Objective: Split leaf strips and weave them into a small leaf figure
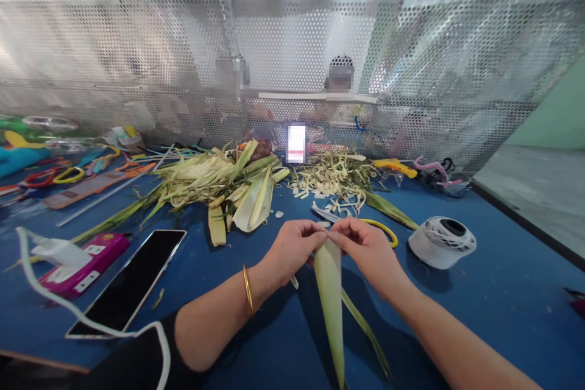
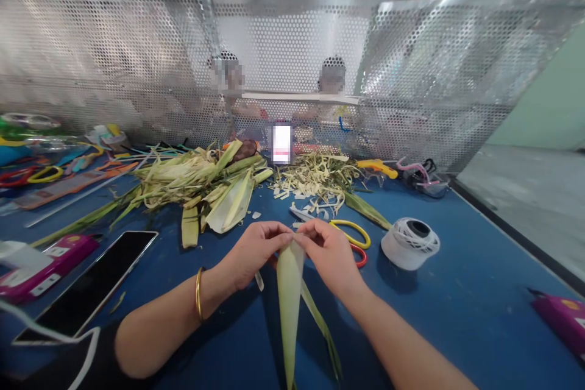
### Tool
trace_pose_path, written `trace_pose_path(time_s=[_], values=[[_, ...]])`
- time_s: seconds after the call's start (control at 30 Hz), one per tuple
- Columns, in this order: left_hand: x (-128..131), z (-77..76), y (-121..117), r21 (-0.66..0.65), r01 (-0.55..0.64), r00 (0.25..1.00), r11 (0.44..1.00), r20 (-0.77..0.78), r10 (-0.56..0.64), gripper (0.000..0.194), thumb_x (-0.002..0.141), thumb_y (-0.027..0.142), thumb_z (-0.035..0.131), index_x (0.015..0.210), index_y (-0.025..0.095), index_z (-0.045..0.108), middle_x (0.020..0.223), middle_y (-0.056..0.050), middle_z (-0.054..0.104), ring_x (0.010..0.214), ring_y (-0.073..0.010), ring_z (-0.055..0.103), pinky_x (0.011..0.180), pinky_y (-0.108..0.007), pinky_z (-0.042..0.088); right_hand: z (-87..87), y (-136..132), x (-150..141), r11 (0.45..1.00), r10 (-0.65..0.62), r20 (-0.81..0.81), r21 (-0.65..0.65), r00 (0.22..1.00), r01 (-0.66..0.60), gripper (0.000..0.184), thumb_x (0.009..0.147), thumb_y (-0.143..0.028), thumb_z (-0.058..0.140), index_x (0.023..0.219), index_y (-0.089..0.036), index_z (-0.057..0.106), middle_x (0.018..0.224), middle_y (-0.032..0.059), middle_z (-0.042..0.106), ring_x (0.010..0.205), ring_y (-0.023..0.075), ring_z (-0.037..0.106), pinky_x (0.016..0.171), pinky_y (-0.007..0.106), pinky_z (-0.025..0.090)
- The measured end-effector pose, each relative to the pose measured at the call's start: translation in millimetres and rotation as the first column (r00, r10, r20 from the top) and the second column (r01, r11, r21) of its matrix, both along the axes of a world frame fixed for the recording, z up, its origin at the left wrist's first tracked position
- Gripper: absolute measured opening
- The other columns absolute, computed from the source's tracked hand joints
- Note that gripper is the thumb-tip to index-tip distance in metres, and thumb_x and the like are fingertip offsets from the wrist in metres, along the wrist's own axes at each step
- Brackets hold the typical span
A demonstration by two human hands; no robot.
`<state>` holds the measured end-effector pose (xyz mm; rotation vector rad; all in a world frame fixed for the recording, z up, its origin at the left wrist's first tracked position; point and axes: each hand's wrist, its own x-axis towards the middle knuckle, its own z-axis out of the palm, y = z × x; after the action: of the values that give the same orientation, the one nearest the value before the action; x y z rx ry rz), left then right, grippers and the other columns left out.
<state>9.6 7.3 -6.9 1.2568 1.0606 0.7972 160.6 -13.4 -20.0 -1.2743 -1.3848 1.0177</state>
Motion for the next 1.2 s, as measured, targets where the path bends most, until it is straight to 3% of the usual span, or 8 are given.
trace_pose_path(time_s=[0.17,0.37,0.63,0.9,1.1,1.2], values=[[0.5,0.9,-1.5,0.005,0.028,1.0,1.0,-0.015,-0.028,0.015,0.079,0.024,0.056,0.07,0.014,0.062,0.064,-0.001,0.059,0.057,-0.011,0.056,0.047,-0.02,0.047,-2.4,-0.1,2.8,0.997,-0.034,0.116,0.072,0.993,0.025,0.016,0.075,-0.035,0.063,0.07,-0.02,0.061,0.06,-0.0022,0.056,0.057,0.0139,0.047,0.054,0.027,0.037],[0.7,-0.7,-0.4,0.053,0.024,0.999,0.998,-0.039,-0.022,0.014,0.079,0.023,0.054,0.069,0.015,0.06,0.062,0.001,0.056,0.054,-0.01,0.054,0.045,-0.019,0.046,-1.9,0.4,3.4,0.997,-0.001,0.138,0.079,0.99,-0.01,0.017,0.075,-0.035,0.062,0.07,-0.02,0.058,0.062,-0.0026,0.054,0.058,0.0136,0.047,0.055,0.026,0.036],[1.0,-0.9,-0.1,0.071,0.03,0.998,0.997,-0.055,-0.026,0.014,0.08,0.022,0.053,0.069,0.014,0.059,0.06,0.003,0.054,0.052,-0.0072,0.05,0.043,-0.016,0.04,-6.6,-0.7,2.8,0.989,-0.064,0.221,0.142,0.973,0.033,0.02,0.078,-0.037,0.061,0.069,-0.019,0.056,0.06,-0.0027,0.052,0.056,0.0131,0.045,0.053,0.026,0.036],[2.1,-0.2,0.7,0.047,0.007,1.0,0.999,-0.014,-0.007,0.015,0.078,0.018,0.055,0.064,0.014,0.059,0.057,0.002,0.054,0.05,-0.0064,0.049,0.045,-0.016,0.039,-2.6,-4.0,2.4,0.938,-0.079,0.4,0.341,0.913,-0.068,0.019,0.084,-0.031,0.054,0.069,-0.02,0.055,0.064,-0.0008,0.054,0.06,0.0141,0.048,0.056,0.025,0.037],[2.4,1.3,-1.0,0.065,-0.018,1.0,0.998,-0.013,0.018,0.015,0.078,0.018,0.054,0.064,0.014,0.059,0.057,0.002,0.056,0.05,-0.0071,0.05,0.046,-0.017,0.039,-6.7,-2.4,2.0,0.969,-0.075,0.353,0.247,0.933,-0.015,0.018,0.084,-0.034,0.056,0.073,-0.019,0.057,0.065,-0.001,0.056,0.059,0.0143,0.049,0.054,0.025,0.038],[2.6,-0.1,-0.8,0.095,-0.025,1.0,0.995,-0.013,0.027,0.016,0.078,0.02,0.055,0.063,0.015,0.058,0.055,0.004,0.053,0.048,-0.0066,0.045,0.045,-0.017,0.035,-6.1,-4.4,1.6,0.949,-0.1,0.368,0.314,0.924,-0.022,0.018,0.084,-0.032,0.057,0.071,-0.02,0.057,0.066,-0.0003,0.057,0.061,0.0144,0.05,0.057,0.026,0.039]])
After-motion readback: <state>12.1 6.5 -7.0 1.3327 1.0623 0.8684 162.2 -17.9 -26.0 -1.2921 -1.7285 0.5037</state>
